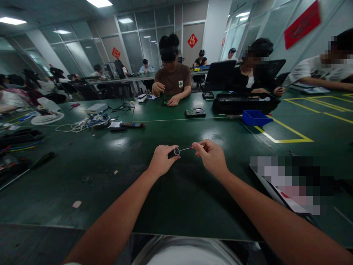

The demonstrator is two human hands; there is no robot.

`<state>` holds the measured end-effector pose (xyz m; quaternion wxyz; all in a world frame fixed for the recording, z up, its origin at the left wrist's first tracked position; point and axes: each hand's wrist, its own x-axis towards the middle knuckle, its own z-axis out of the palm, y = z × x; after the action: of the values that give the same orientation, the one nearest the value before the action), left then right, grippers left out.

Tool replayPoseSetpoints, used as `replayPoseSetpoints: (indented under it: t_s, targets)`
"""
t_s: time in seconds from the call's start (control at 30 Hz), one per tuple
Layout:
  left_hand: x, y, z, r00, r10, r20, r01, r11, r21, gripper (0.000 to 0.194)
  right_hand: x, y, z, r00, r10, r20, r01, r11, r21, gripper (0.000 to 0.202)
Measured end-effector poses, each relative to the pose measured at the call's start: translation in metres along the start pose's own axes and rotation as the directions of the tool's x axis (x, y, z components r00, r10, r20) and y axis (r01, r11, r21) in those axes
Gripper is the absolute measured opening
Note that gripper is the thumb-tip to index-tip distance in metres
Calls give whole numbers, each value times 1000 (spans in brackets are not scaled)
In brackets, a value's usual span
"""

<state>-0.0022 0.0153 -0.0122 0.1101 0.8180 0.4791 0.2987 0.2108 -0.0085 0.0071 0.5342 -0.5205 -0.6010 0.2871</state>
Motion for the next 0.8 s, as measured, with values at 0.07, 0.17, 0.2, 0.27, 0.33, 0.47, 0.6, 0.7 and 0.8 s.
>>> replayPoseSetpoints:
  t_s: [0.07,0.17,0.2,0.27,0.33,0.47,0.6,0.7,0.8]
  targets:
    - [0,-1,0,1000,2,3,-2,1000,-2,40,-2,0,1,999,-48,18,48,999,15,24]
    - [0,-3,1,1000,3,3,-3,1000,-5,40,-4,1,4,992,-99,74,97,995,39,15]
    - [0,-4,2,1000,5,6,-5,1000,-7,40,-6,1,5,990,-105,89,104,994,24,13]
    - [0,-4,2,1000,6,18,-5,1000,-8,39,-8,0,5,989,-107,99,111,993,-36,17]
    - [1,-3,2,1000,9,25,-9,1000,-13,39,-10,-1,5,992,-108,66,115,989,-97,26]
    - [1,0,1,1000,8,10,-7,1000,-17,40,-12,-1,8,994,-112,-15,110,991,-81,26]
    - [0,1,-1,999,-36,-11,36,999,-10,39,-8,6,12,998,-50,-37,54,992,113,24]
    - [1,1,-4,998,44,-35,-44,999,14,39,2,14,12,990,136,-38,-111,917,384,24]
    - [3,0,-7,996,79,-36,-76,993,89,38,11,24,8,950,295,98,-302,796,525,26]
